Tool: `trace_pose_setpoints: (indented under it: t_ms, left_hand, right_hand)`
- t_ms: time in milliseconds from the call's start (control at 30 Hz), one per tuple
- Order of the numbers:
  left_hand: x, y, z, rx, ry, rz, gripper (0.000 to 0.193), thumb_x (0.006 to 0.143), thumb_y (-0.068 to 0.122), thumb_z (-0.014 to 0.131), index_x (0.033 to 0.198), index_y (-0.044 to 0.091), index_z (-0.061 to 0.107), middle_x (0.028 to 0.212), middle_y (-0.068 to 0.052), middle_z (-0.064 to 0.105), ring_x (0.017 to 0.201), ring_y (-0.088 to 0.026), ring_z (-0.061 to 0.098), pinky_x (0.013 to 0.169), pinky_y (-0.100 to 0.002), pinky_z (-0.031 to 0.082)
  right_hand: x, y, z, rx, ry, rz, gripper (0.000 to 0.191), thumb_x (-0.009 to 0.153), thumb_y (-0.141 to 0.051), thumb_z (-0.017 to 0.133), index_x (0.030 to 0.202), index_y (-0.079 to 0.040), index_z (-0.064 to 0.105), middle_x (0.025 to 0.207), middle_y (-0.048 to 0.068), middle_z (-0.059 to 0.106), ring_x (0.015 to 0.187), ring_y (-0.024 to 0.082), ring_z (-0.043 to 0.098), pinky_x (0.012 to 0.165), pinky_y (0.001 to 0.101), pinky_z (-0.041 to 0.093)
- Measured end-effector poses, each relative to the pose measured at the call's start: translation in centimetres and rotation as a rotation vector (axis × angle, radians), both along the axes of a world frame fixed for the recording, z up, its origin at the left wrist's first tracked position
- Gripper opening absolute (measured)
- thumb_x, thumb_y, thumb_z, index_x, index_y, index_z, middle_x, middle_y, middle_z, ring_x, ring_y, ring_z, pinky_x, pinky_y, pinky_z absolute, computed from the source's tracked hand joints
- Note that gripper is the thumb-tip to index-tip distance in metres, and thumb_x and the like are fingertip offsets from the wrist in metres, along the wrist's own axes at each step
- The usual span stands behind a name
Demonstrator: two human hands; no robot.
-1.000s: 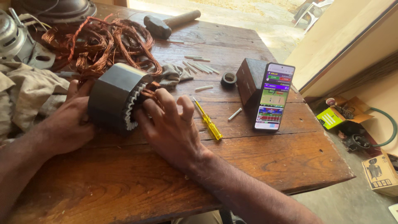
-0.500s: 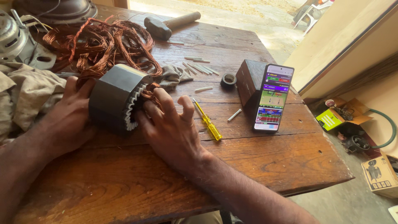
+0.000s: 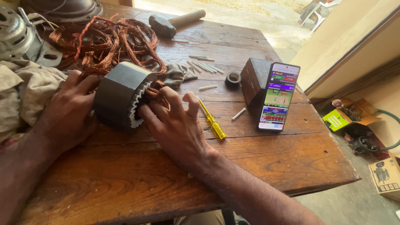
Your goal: The person winds copper wire by hand into the slots of a motor stator. They hold the stator with one hand and feed the wire with the other, rotating the stator as needed to continue winding.
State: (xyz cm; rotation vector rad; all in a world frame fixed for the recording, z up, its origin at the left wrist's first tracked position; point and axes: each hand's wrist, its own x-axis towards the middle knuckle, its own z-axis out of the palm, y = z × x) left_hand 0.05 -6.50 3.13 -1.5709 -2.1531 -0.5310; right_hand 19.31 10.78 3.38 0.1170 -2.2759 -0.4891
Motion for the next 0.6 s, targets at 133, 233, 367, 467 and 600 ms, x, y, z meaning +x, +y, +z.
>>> trace_pose_setpoints:
  t_ms: [133,233,367,467,600]
  left_hand:
    - [-0.6,-0.1,-0.4,-0.071,0.119,0.002,0.048,0.065,0.013,0.078,0.112,0.011,0.068,0.128,-0.011,0.056,0.121,-0.037,0.050,0.092,-0.048,0.060]
    - [-1.0,0.0,-0.5,-0.261,0.122,0.096,0.057,0.069,0.021,0.080,0.124,0.014,0.065,0.128,-0.009,0.053,0.119,-0.034,0.048,0.087,-0.044,0.063]
    - [-1.0,0.0,-0.5,-0.281,0.160,0.125,0.054,0.078,0.024,0.078,0.124,0.002,0.060,0.127,-0.012,0.053,0.118,-0.031,0.050,0.078,-0.041,0.065]
    - [-0.6,-0.1,-0.5,-0.136,0.116,0.062,0.062,0.068,0.018,0.079,0.123,-0.001,0.060,0.125,-0.014,0.057,0.114,-0.033,0.051,0.079,-0.043,0.063]
    - [0.1,0.1,-0.4,0.102,-0.120,-0.111,0.049,0.067,-0.002,0.070,0.116,0.007,0.069,0.122,-0.011,0.064,0.110,-0.033,0.050,0.089,-0.050,0.053]
  right_hand:
    - [0.2,0.0,0.3,0.019,0.021,-0.008,0.032,0.095,-0.017,0.075,0.125,-0.023,0.069,0.123,-0.006,0.071,0.129,0.018,0.045,0.103,0.0483,0.026]
    - [0.4,0.2,0.7,-0.033,-0.008,0.040,0.027,0.096,-0.018,0.074,0.122,-0.021,0.069,0.123,-0.005,0.071,0.125,0.018,0.046,0.103,0.0469,0.028]
    - [0.2,0.3,0.9,-0.084,-0.058,0.045,0.023,0.096,-0.019,0.076,0.117,-0.016,0.068,0.118,-0.002,0.072,0.119,0.020,0.047,0.100,0.0449,0.030]
    - [0.1,0.1,0.7,-0.075,-0.039,0.040,0.023,0.096,-0.021,0.076,0.116,-0.015,0.068,0.115,-0.003,0.072,0.120,0.020,0.047,0.101,0.0444,0.031]
    - [-0.1,0.1,0.5,-0.078,-0.033,0.043,0.023,0.095,-0.021,0.076,0.116,-0.016,0.068,0.110,-0.003,0.072,0.120,0.020,0.048,0.100,0.0451,0.031]
